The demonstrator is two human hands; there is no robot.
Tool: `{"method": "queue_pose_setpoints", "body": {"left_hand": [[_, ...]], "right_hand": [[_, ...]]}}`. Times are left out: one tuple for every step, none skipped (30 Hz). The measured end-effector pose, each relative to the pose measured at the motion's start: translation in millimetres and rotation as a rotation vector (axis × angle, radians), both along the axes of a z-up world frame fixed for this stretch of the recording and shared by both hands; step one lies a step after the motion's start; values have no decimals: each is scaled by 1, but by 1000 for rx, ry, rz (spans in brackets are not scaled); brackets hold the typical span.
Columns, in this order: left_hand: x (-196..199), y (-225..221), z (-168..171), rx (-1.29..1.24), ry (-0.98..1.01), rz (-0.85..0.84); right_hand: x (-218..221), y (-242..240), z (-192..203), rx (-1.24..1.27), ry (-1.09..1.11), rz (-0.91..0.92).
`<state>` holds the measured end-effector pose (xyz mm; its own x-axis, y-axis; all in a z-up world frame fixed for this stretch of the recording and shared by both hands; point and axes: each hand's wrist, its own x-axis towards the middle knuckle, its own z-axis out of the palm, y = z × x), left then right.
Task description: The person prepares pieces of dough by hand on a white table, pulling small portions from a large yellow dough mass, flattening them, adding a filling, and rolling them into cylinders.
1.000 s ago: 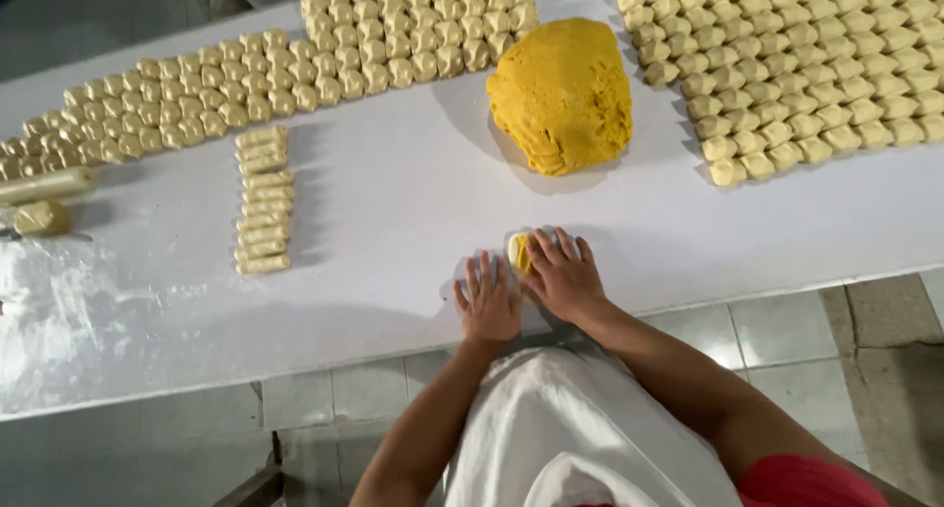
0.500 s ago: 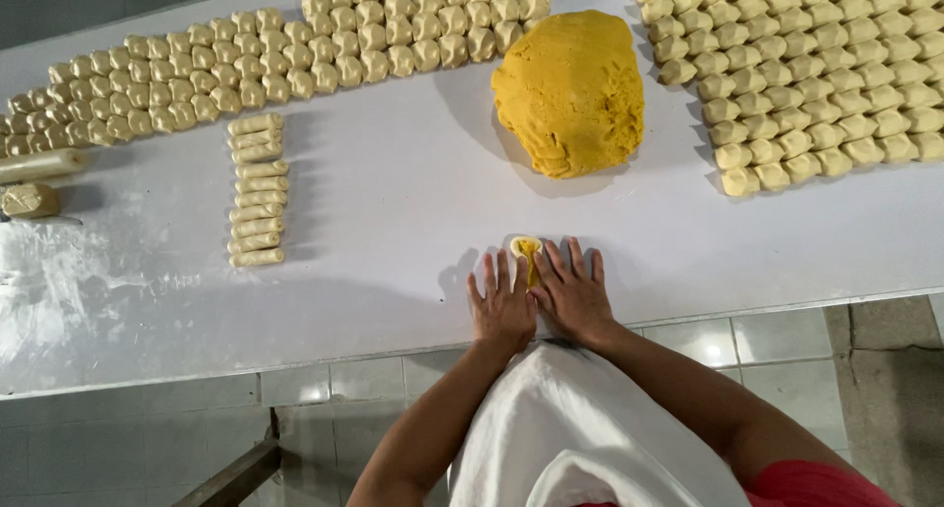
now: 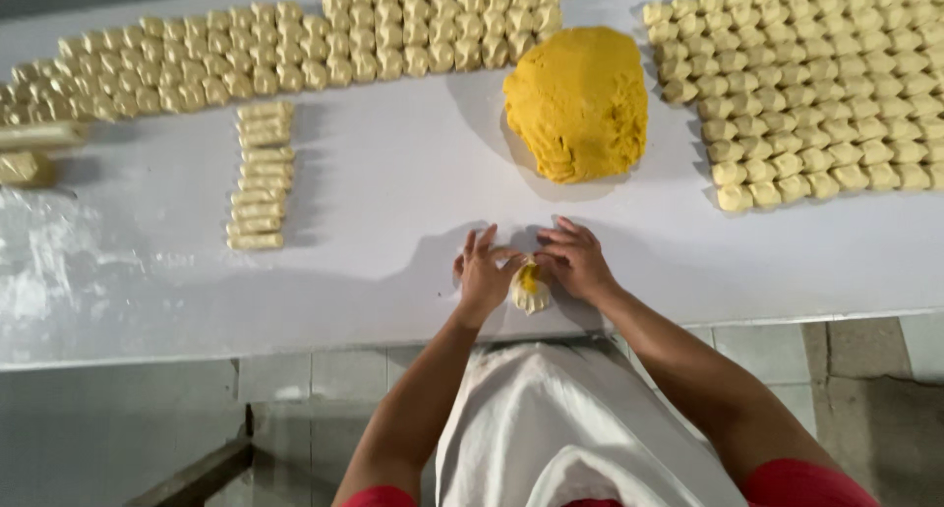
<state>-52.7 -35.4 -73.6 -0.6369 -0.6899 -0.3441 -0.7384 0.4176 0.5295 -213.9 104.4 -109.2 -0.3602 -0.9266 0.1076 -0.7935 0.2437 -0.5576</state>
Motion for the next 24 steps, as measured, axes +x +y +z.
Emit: {"method": "queue_pose_setpoints", "body": {"left_hand": [[5,2,0,24,19,5],[6,2,2,-20,64,-28],[8,2,6,-65,109,-62],[9,3,9,-112,159,-96],[11,5,13,-105,142,-126],[13,4,18,-101,127,-155],[15,4,22,-97,111,-185],[17,4,25,-53,83,-178],[20,5,27,-9,54,-172],[24,10,28,48,20,-162],[21,8,26,0,57,-167],[19,9,22,-37,85,-170],[23,14,18,-75,114,-173],[19,10,18,-87,127,-181],[15,5,20,-98,140,-189],[18,7,19,-101,145,-195],[23,11,19,-37,131,-200],[27,12,21,21,120,-206],[29,11,22,80,109,-211],[33,15,21,31,142,-209],[32,14,18,-20,174,-206],[29,9,14,-94,215,-206],[30,11,12,-77,200,-219],[33,13,12,-53,182,-233]], "right_hand": [[1,0,0,28,-49,-19],[1,-2,3,48,-92,-41],[7,-1,8,16,-80,-41],[10,0,12,-20,-62,-41],[12,1,15,-56,-44,-40],[11,2,18,-57,1,18],[8,5,19,-57,46,76],[5,5,18,-58,95,136],[4,2,14,-50,65,101],[7,3,10,-30,28,70],[9,5,7,-10,-9,39],[17,15,3,12,18,33],[27,23,2,33,45,27],[22,16,5,30,93,25],[15,12,10,25,72,48],[13,14,12,27,42,74],[13,15,13,31,12,100],[11,13,14,-36,-1,90],[12,11,13,-103,-16,80],[20,20,12,-144,-49,76],[26,28,10,-96,-39,69],[24,25,5,-68,-13,60],[22,23,1,-41,14,52],[18,24,2,-89,22,129]]}}
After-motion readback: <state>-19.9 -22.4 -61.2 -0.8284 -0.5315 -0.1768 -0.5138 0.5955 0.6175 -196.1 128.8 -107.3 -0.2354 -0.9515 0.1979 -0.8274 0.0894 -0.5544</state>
